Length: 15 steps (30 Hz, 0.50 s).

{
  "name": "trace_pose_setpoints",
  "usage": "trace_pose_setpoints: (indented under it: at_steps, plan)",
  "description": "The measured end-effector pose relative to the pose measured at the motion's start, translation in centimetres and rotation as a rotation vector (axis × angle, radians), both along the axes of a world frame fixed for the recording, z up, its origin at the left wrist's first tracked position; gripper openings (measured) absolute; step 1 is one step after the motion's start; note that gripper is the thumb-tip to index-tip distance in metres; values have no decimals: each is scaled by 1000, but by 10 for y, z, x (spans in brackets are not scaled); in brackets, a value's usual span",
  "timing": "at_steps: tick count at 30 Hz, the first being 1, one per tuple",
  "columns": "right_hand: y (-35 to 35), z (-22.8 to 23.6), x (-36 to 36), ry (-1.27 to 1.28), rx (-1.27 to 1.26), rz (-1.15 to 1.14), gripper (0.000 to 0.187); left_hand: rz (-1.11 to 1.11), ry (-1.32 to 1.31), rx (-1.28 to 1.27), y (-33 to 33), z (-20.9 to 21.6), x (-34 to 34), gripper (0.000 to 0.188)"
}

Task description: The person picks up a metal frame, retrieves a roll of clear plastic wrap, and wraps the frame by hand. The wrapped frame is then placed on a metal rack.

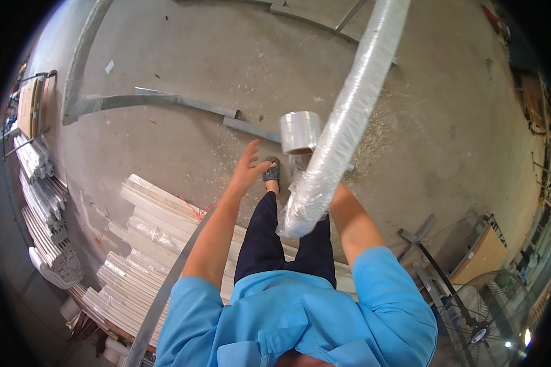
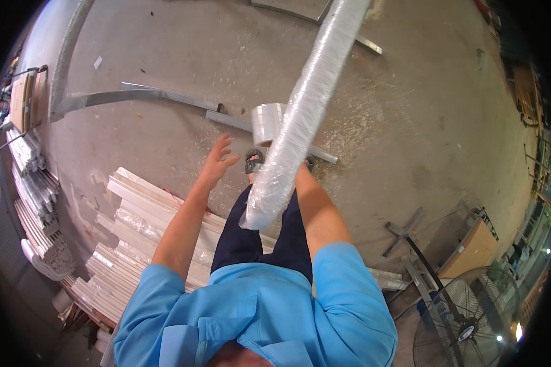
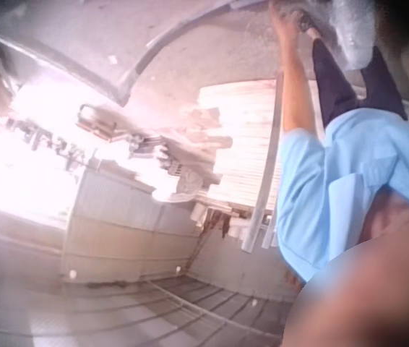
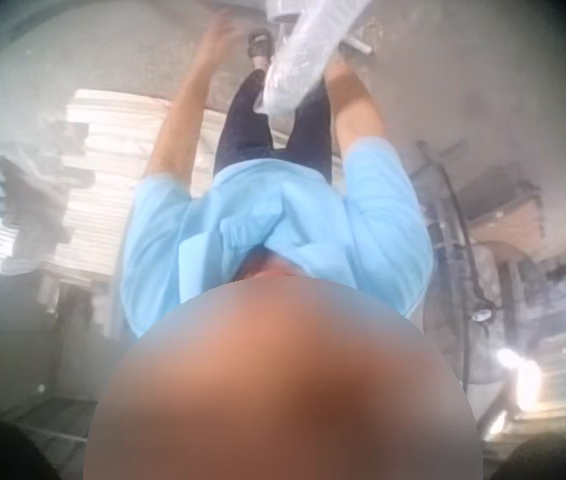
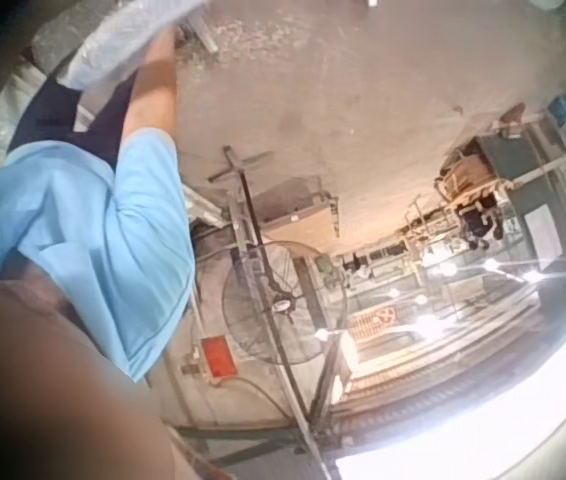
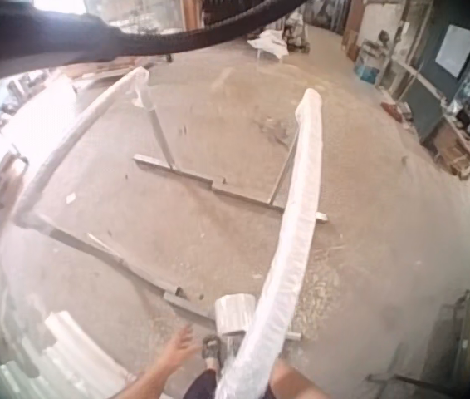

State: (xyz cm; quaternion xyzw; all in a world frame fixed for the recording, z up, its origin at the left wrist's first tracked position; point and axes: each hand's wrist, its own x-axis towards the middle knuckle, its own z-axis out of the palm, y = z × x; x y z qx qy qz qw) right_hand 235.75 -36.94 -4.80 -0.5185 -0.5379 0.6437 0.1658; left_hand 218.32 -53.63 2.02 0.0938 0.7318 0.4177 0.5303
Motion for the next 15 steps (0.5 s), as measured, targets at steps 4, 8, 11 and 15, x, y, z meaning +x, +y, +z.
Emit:
trace_pose_setpoints:
  at_steps: [4, 8, 11, 15]
  plan:
    - [1, 26, -66, 362, -316, 117, 60, -15, -1, 183, 15, -13, -35, 99]
    - [-4, 42, -105, 319, -620, 204, 67, 210, -431, 521, 14, 7, -83, 111]
    - [-7, 43, -111, 247, -290, 646, 76, 361, -488, 460, 12, 20, -94, 112]
    - [7, 42, -88, 207, 98, 1202, 78, 335, -436, 471, -5, 35, -103, 110]
